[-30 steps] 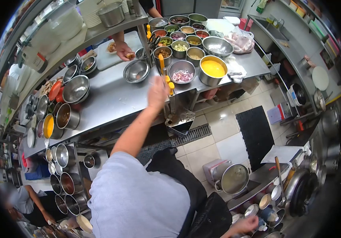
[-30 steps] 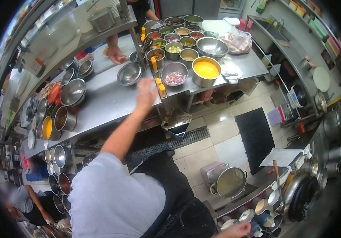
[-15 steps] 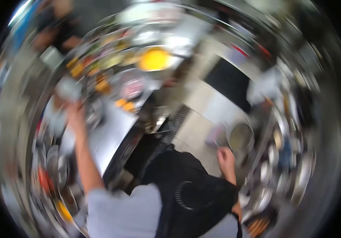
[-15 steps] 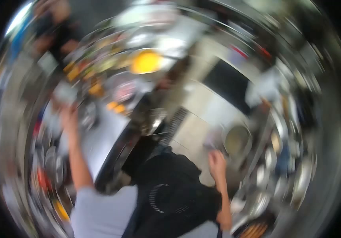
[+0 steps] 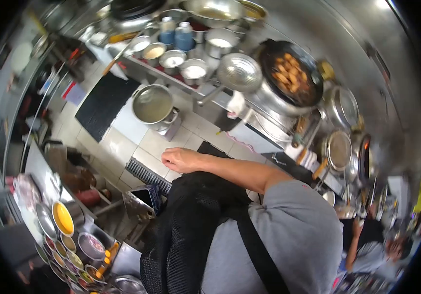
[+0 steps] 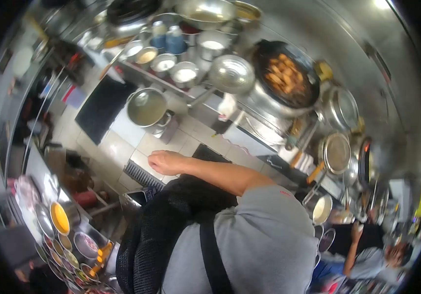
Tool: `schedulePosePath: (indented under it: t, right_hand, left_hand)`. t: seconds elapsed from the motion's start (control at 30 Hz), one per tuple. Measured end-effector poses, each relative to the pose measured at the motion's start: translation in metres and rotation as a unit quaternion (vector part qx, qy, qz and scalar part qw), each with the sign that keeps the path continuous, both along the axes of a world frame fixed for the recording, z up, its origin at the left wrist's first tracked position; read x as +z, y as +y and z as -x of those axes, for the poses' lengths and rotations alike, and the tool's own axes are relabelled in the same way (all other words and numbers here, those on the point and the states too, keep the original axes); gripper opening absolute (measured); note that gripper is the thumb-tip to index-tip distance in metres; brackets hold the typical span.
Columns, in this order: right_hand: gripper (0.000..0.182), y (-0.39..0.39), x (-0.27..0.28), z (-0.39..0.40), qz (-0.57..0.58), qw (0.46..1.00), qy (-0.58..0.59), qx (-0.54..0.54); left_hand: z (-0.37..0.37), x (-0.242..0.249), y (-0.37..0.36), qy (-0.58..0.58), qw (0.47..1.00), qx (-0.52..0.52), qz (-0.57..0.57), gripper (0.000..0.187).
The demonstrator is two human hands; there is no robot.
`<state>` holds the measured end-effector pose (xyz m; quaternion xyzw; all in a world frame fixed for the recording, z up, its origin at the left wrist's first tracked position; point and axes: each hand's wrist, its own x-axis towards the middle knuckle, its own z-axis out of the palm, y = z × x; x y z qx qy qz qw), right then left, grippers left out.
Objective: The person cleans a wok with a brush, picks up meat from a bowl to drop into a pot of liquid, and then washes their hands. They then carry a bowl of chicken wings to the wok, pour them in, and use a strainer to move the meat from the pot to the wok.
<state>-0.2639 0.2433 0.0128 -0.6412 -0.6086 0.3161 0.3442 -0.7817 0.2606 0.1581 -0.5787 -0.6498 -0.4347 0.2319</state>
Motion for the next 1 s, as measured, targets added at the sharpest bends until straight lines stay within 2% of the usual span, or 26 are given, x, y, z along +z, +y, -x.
schedulePosePath:
  t: [0.13, 0.17, 0.2, 0.23, 0.27, 0.3, 0.37, 0.4, 0.43, 0.47, 0.53, 0.6, 0.63, 0.67, 0.7, 0.73, 0.77, 0.8, 0.87, 0.93, 1.0]
  right_hand:
    - [0.01, -0.065, 0.022, -0.039, -0.056, 0.992, -0.018, -0.109]
    - [0.008, -0.09, 0.03, -0.052, -0.105, 0.977, -0.017, -0.182]
    - [0.007, -0.117, 0.035, -0.065, -0.152, 0.955, -0.02, -0.254]
    - [0.011, -0.148, 0.035, -0.079, -0.222, 0.91, -0.074, -0.342]
    - [0.015, -0.186, 0.041, -0.097, -0.232, 0.862, -0.161, -0.422]
    - [0.019, -0.229, 0.048, -0.109, -0.234, 0.8, -0.245, -0.495]
    - [0.031, -0.321, 0.063, -0.116, -0.132, 0.676, -0.295, -0.663]
    - [0.033, -0.36, 0.077, -0.11, -0.079, 0.593, -0.303, -0.742]
    - [0.036, -0.403, 0.073, -0.107, -0.059, 0.513, -0.348, -0.782]
    - [0.041, -0.441, 0.072, -0.097, -0.01, 0.456, -0.364, -0.812]
    - [0.051, -0.504, 0.038, -0.076, 0.088, 0.364, -0.325, -0.868]
    - [0.056, -0.545, 0.005, -0.055, 0.131, 0.335, -0.243, -0.901]
    - [0.061, -0.562, -0.02, -0.048, 0.105, 0.344, -0.18, -0.916]
    - [0.061, -0.571, -0.029, -0.048, 0.102, 0.332, -0.178, -0.921]
    - [0.058, -0.579, -0.034, -0.049, 0.016, 0.347, 0.048, -0.936]
    - [0.054, -0.586, -0.037, -0.049, -0.076, 0.345, 0.269, -0.896]
    - [0.039, -0.59, -0.039, -0.046, -0.197, 0.369, 0.423, -0.804]
    - [0.039, -0.59, -0.044, -0.044, -0.2, 0.365, 0.424, -0.804]
    - [0.024, -0.589, -0.057, -0.049, -0.282, 0.401, 0.428, -0.759]
    - [0.02, -0.585, -0.059, -0.05, -0.284, 0.391, 0.387, -0.786]
    - [0.018, -0.58, -0.049, -0.041, -0.218, 0.39, 0.292, -0.845]
  left_hand:
    - [-0.057, -0.003, 0.06, 0.038, 0.977, -0.21, 0.004, 0.03]
    - [-0.097, 0.004, 0.065, -0.038, 0.967, -0.248, 0.036, 0.024]
    - [-0.14, 0.011, 0.066, -0.112, 0.95, -0.284, 0.074, 0.033]
    - [-0.166, 0.0, 0.09, -0.211, 0.895, -0.378, 0.106, 0.031]
    - [-0.197, -0.014, 0.109, -0.304, 0.822, -0.461, 0.143, 0.03]
    - [-0.235, -0.015, 0.107, -0.321, 0.774, -0.514, 0.183, 0.029]
    - [-0.318, -0.019, 0.096, -0.328, 0.673, -0.615, 0.246, 0.028]
    - [-0.354, -0.023, 0.09, -0.317, 0.623, -0.663, 0.27, 0.029]
    - [-0.394, -0.025, 0.074, -0.3, 0.599, -0.685, 0.288, 0.028]
    - [-0.432, -0.028, 0.051, -0.285, 0.575, -0.704, 0.304, 0.028]
    - [-0.497, -0.035, 0.002, -0.304, 0.433, -0.755, 0.388, 0.027]
    - [-0.549, -0.043, -0.052, -0.254, 0.392, -0.779, 0.418, 0.026]
    - [-0.57, -0.053, -0.072, -0.249, 0.337, -0.793, 0.442, 0.026]
    - [-0.589, -0.062, -0.092, -0.242, 0.283, -0.803, 0.465, 0.026]
    - [-0.604, -0.066, -0.116, -0.279, 0.229, -0.78, 0.511, 0.027]
    - [-0.615, -0.067, -0.141, -0.314, 0.175, -0.75, 0.555, 0.027]
    - [-0.625, -0.064, -0.165, -0.338, 0.092, -0.722, 0.596, 0.028]
    - [-0.633, -0.063, -0.185, -0.36, 0.011, -0.686, 0.632, 0.029]
    - [-0.651, -0.065, -0.211, -0.375, -0.09, -0.617, 0.686, 0.033]
    - [-0.663, -0.058, -0.231, -0.383, -0.165, -0.589, 0.692, 0.034]
    - [-0.673, -0.062, -0.235, -0.378, -0.184, -0.585, 0.694, 0.034]
